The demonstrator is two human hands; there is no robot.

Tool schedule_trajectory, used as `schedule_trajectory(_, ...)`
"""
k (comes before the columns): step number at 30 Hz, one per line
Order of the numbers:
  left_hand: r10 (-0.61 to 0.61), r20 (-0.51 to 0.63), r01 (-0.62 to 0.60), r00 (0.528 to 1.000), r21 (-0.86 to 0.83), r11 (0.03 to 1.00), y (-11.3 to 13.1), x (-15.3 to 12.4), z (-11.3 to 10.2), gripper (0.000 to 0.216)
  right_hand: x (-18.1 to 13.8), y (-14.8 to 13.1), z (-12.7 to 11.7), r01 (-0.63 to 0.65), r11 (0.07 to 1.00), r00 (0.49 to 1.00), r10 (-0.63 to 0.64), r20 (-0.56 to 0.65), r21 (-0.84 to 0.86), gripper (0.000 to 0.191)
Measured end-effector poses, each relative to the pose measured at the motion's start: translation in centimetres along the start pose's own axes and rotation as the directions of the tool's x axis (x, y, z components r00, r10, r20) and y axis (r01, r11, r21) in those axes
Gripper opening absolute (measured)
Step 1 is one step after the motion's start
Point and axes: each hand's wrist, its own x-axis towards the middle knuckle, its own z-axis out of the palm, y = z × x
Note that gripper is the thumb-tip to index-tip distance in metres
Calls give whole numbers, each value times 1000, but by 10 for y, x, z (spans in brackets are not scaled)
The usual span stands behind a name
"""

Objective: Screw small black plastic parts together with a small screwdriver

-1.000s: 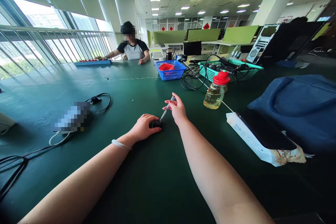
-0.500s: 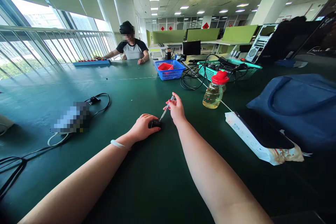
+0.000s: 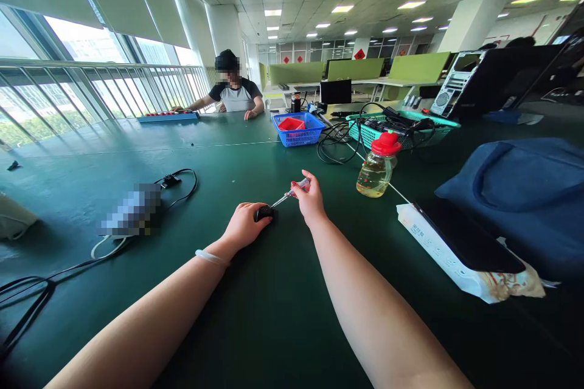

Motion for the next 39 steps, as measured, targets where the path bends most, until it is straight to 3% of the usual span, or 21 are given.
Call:
schedule_trajectory(7,5,5,-5,1000,-20,1000,-5,3,2,34,-5,-7,1,-80,997,994,78,79,24,49)
schedule_trajectory(14,-6,3,6,1000,-34,999,-7,3,2,33,-4,-7,-1,-59,995,997,54,60,80,29)
schedule_trajectory(19,-13,0,13,1000,-41,999,-7,1,2,32,-7,-12,0,-68,991,996,60,71,116,34)
schedule_trajectory(25,-28,4,28,1000,-48,998,-7,0,1,33,-12,-18,4,-78,992,993,69,91,103,58)
schedule_trajectory(32,-28,-9,28,1000,-52,998,-6,0,0,32,-9,-14,2,-83,990,997,83,8,113,55)
schedule_trajectory(39,-41,-10,41,999,-50,998,-6,0,0,31,-8,-13,0,-87,989,995,81,59,120,56)
